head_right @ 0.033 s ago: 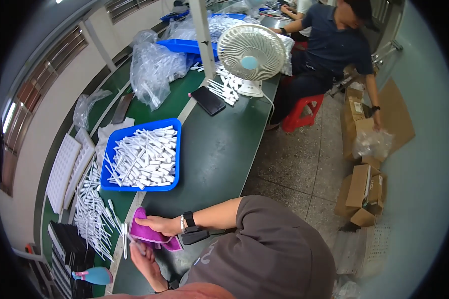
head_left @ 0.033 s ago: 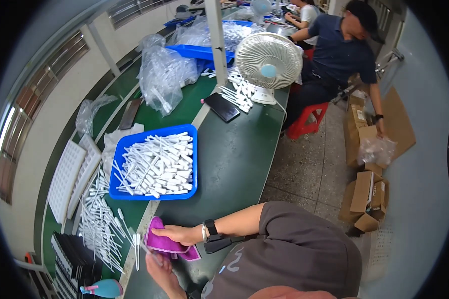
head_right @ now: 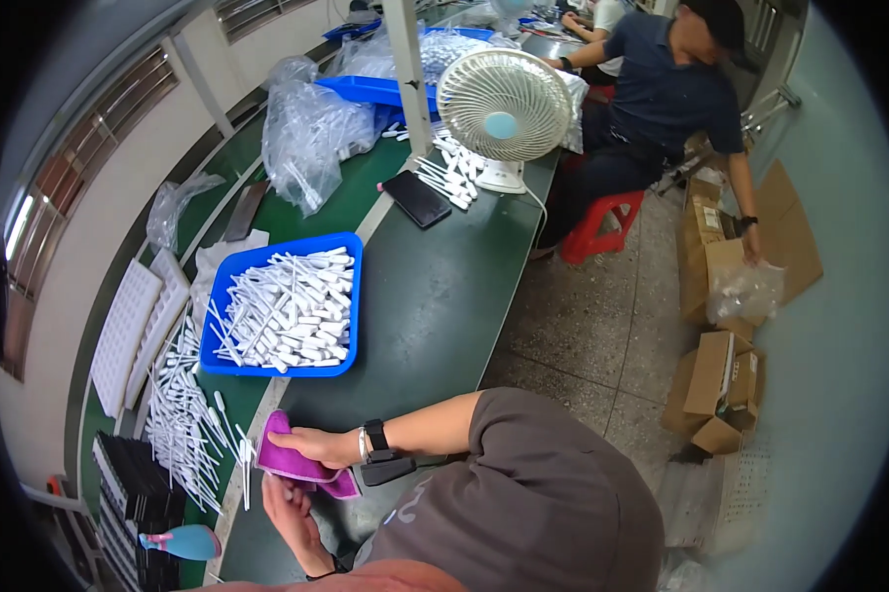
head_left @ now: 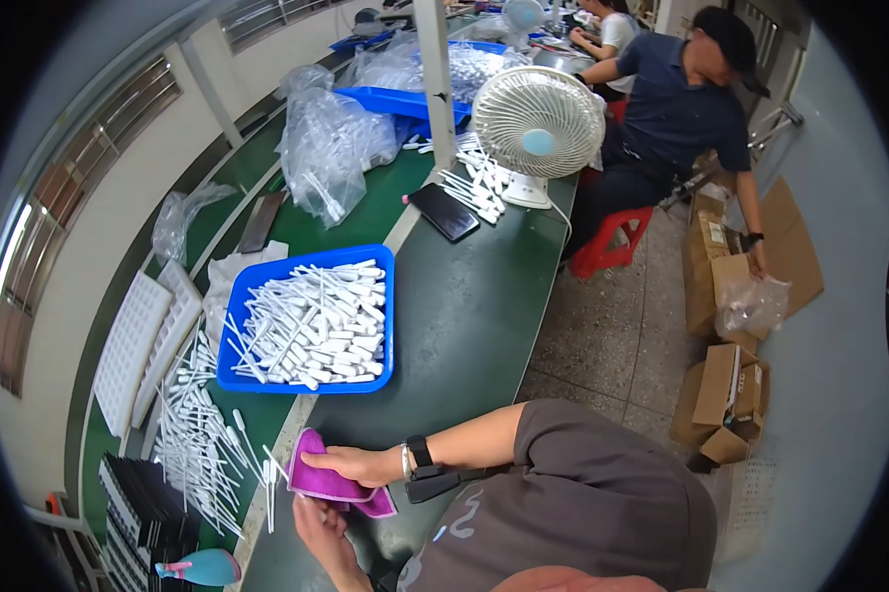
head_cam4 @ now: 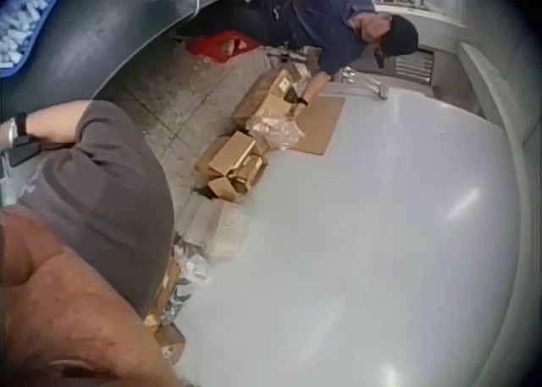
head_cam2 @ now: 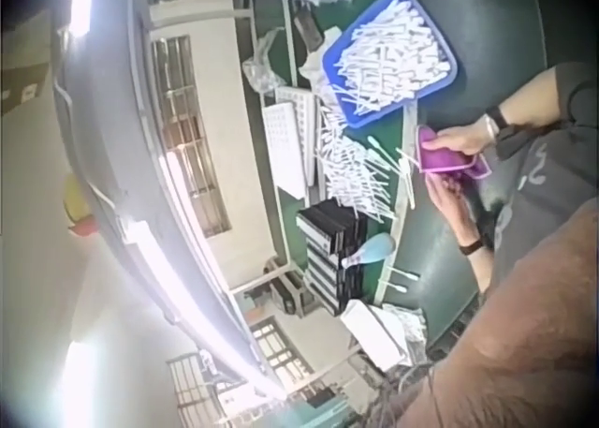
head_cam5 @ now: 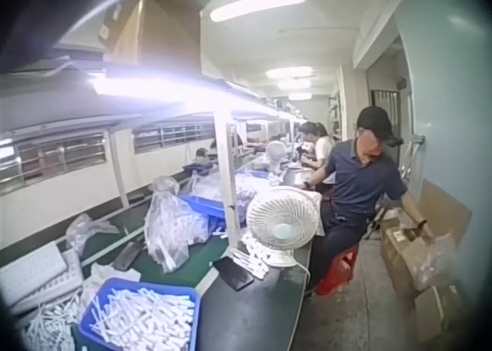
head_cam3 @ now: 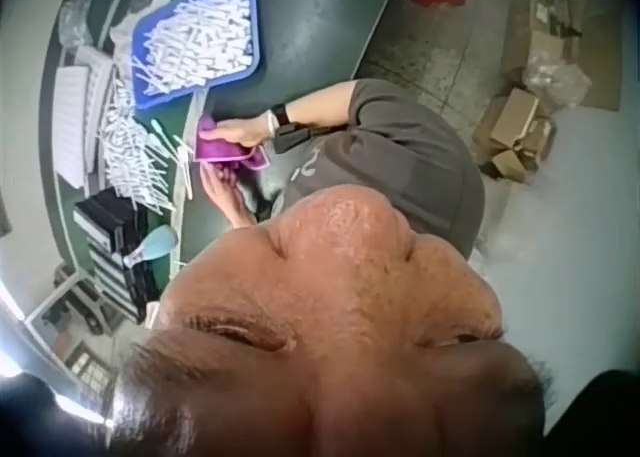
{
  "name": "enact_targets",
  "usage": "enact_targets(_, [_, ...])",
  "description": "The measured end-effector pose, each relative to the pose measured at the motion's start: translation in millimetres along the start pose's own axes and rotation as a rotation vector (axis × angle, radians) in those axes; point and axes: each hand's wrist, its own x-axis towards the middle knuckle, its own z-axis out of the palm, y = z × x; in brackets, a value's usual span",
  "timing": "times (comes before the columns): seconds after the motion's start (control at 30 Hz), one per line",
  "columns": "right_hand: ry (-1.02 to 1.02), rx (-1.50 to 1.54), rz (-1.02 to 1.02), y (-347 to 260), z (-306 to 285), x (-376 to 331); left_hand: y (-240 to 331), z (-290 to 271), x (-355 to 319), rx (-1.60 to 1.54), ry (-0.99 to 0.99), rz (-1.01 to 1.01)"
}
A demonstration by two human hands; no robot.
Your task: The person picks up a swab from a pile, wipes its tip and handle with a cloth, and places it into a blue tray, repeating this process for several swabs.
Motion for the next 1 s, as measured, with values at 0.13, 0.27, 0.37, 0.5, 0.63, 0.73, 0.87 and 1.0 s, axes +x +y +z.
enact_targets(0.13, [-0.062, -0.089, 0.01, 4.0, 1.5, 0.2, -10.4, 30.5, -1.1, 0.226, 0.109, 0.032])
enact_targets(0.27, [0.062, -0.06, -0.144, -3.2, 14.1, 0.3, -5.7, 37.4, -1.0, 0.36, 0.269, 0.203])
enact_targets(0.37, [0.012, -0.008, -0.122, -6.5, 14.1, -1.2, -6.5, 27.1, 0.3, 0.38, 0.331, 0.239])
enact_targets(0.5, [-0.195, -0.108, 0.057, -5.6, 14.5, -14.6, -14.1, 10.0, 2.0, 0.554, 0.07, 0.074])
enact_targets(0.63, [0.182, -0.306, -0.375, 52.8, -14.3, 23.6, -55.2, 12.9, 5.0, 0.946, 0.011, 0.494])
enact_targets(0.73, [0.214, -0.148, -0.297, 20.5, -8.7, 18.3, -23.9, 43.9, -17.4, 0.058, 0.076, -0.355])
enact_targets(0.87, [0.093, 0.181, -0.245, -31.1, -9.7, 10.0, -14.1, 34.7, -36.7, -0.25, -0.298, -0.538])
enact_targets(1.0, [0.118, 0.09, -0.319, -27.2, -10.9, 13.5, -17.7, 31.6, -32.4, 0.062, -0.214, -0.367])
